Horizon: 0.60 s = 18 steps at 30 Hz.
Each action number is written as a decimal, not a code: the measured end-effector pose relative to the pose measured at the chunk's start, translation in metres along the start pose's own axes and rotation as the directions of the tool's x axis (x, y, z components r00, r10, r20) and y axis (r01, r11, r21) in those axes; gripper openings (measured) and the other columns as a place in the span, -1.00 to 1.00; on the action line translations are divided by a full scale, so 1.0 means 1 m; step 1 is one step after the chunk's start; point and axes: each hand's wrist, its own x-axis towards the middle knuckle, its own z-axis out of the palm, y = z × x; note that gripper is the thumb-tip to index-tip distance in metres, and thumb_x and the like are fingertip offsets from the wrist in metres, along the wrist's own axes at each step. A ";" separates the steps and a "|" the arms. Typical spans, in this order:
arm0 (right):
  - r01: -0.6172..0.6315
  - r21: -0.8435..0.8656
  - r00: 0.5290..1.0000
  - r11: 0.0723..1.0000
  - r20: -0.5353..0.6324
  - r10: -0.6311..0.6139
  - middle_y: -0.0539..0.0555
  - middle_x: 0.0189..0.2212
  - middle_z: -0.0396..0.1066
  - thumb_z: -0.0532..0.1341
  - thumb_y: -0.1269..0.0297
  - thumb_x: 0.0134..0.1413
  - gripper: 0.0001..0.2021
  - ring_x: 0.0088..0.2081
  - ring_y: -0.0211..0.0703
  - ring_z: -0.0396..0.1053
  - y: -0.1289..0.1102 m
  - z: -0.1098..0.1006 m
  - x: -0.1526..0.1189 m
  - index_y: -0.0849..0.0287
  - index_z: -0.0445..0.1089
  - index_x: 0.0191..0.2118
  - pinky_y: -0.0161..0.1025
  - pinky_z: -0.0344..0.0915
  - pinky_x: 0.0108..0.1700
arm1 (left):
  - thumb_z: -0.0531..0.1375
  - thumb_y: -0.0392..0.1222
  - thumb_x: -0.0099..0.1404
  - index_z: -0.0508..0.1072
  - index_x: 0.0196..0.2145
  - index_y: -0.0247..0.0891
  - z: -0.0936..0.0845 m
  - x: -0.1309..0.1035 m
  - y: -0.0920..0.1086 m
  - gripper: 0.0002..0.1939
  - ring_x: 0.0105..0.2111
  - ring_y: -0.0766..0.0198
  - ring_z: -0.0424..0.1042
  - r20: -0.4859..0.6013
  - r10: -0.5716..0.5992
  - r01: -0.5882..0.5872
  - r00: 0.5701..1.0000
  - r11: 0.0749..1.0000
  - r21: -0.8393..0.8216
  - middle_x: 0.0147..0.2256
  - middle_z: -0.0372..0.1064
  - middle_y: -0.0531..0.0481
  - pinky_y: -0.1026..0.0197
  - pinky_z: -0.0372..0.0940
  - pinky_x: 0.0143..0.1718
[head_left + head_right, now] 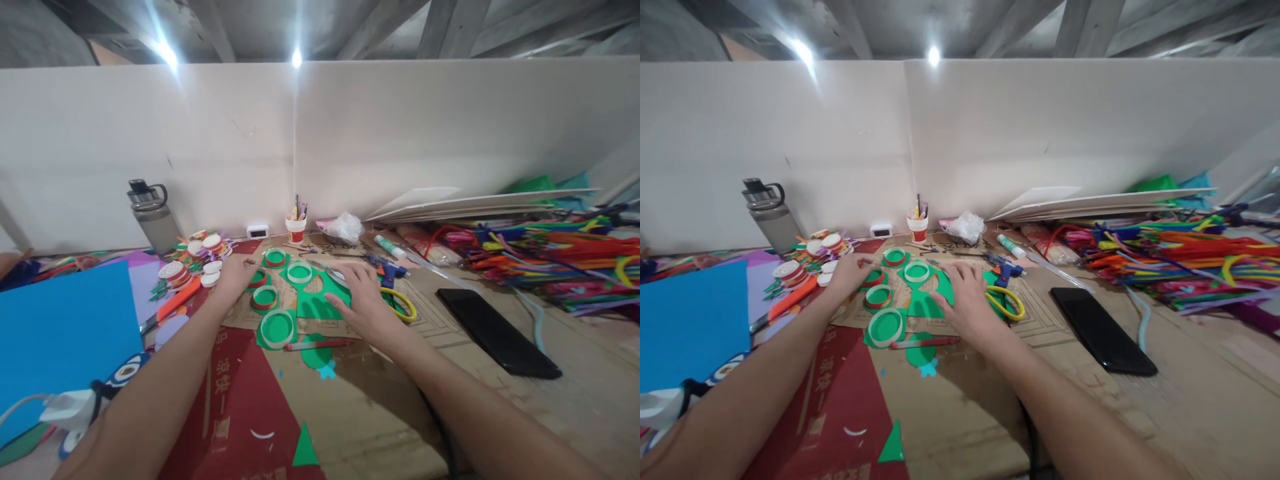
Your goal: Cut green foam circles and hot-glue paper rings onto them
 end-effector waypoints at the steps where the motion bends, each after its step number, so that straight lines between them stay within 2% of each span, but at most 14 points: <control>1: 0.004 -0.002 1.000 1.000 -0.002 -0.004 0.27 0.01 0.28 0.14 0.18 0.15 -0.59 0.07 0.17 0.14 0.000 0.000 0.000 0.20 0.25 0.09 0.18 0.14 0.08 | 0.20 -0.16 0.10 0.58 -0.37 -0.22 0.000 0.000 0.001 -0.82 -0.19 0.04 0.46 0.000 0.006 -0.006 1.000 1.000 0.005 -0.26 0.54 -0.13 0.12 0.26 -0.09; 4: -0.002 -0.045 1.000 0.999 -0.008 0.001 0.24 0.01 0.30 0.16 0.17 0.15 -0.61 0.04 0.16 0.17 0.002 -0.001 0.002 0.17 0.28 0.07 0.15 0.17 0.05 | 0.16 -0.09 0.15 0.58 -0.34 -0.24 -0.003 0.004 0.006 -0.75 -0.14 0.01 0.44 -0.010 0.004 -0.004 1.000 1.000 0.016 -0.22 0.54 -0.17 0.11 0.24 -0.08; 8: -0.060 -0.229 0.998 0.972 -0.004 0.061 0.26 -0.03 0.35 0.11 0.18 0.20 -0.69 -0.02 0.15 0.26 0.018 -0.013 0.008 0.22 0.35 -0.01 0.09 0.20 0.00 | 0.11 -0.06 0.18 0.58 -0.36 -0.23 -0.005 0.017 0.010 -0.71 -0.26 0.07 0.47 0.019 -0.019 0.018 1.000 1.000 0.023 -0.30 0.55 -0.14 0.17 0.25 -0.24; 11: -0.130 -0.358 0.983 0.925 0.074 0.166 0.31 -0.15 0.41 0.08 0.22 0.22 -0.72 -0.08 0.13 0.35 0.037 -0.026 0.011 0.29 0.38 -0.10 -0.01 0.25 -0.07 | 0.13 -0.02 0.14 0.54 -0.52 -0.23 -0.001 0.032 0.014 -0.72 -0.35 0.06 0.46 0.036 -0.064 0.062 0.997 0.997 0.046 -0.42 0.53 -0.16 0.16 0.22 -0.31; 14: -0.176 -0.476 0.917 0.862 0.239 0.319 0.34 -0.24 0.44 0.16 0.18 0.14 -0.74 -0.23 0.13 0.44 0.053 -0.034 0.010 0.30 0.41 -0.19 -0.06 0.29 -0.24 | 0.19 -0.02 0.08 0.45 -0.64 -0.24 0.008 0.045 0.021 -0.72 -0.38 0.03 0.45 0.052 -0.090 0.088 0.995 0.995 0.041 -0.52 0.47 -0.19 0.15 0.21 -0.34; 16: -0.147 -0.485 0.902 0.862 0.293 0.319 0.34 -0.22 0.43 0.22 0.18 0.07 -0.76 -0.31 0.10 0.46 0.058 -0.035 0.007 0.25 0.43 -0.24 -0.08 0.30 -0.31 | 0.22 -0.06 0.04 0.41 -0.67 -0.24 0.013 0.050 0.027 -0.75 -0.39 0.01 0.45 0.057 -0.095 0.094 0.994 0.995 0.014 -0.57 0.43 -0.20 0.15 0.21 -0.35; 18: -0.120 -0.465 0.923 0.877 0.274 0.271 0.30 -0.23 0.42 0.27 0.18 0.01 -0.79 -0.31 0.08 0.46 0.061 -0.032 0.004 0.20 0.43 -0.26 -0.09 0.31 -0.31 | 0.23 -0.12 0.02 0.40 -0.65 -0.24 0.017 0.054 0.030 -0.81 -0.39 0.01 0.45 0.048 -0.092 0.093 0.995 0.995 -0.032 -0.59 0.41 -0.19 0.15 0.21 -0.35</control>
